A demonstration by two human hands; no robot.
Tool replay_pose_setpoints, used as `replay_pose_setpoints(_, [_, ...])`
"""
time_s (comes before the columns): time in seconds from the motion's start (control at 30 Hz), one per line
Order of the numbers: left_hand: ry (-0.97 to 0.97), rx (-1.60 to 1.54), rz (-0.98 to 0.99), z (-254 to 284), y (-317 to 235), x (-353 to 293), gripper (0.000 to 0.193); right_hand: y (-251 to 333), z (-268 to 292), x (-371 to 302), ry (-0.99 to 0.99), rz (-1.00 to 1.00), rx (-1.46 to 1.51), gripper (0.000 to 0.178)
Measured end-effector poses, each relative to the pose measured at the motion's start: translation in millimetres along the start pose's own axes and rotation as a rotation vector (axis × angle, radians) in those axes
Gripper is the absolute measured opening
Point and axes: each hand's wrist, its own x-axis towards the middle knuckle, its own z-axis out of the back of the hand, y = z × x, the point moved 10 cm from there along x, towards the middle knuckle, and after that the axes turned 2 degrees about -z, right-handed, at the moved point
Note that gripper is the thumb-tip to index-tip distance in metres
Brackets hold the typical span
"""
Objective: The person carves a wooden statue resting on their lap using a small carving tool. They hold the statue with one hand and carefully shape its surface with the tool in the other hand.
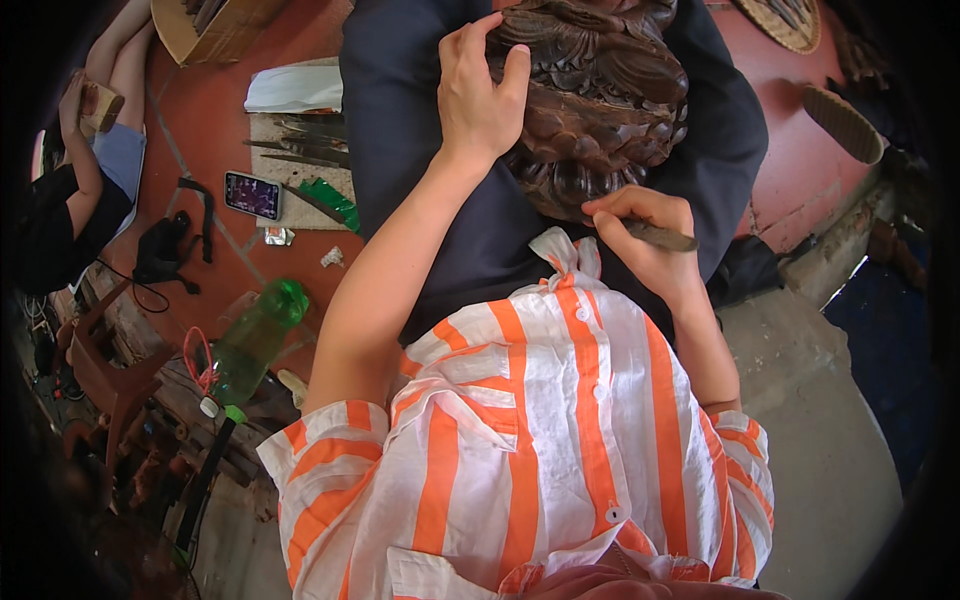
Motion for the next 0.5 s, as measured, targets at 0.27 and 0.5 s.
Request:
replay_pose_setpoints(0.27, [-0.040, -0.039, 0.018, 0, 2, -1, 0.039, 1, 0, 2, 0.028, 0.027, -0.009, 0.011])
replay_pose_setpoints(0.5, [-0.034, -0.023, 0.015, -1, 0, 0, 0.039, 17, -6, 13, 0.053, 0.087, -0.094, 0.010])
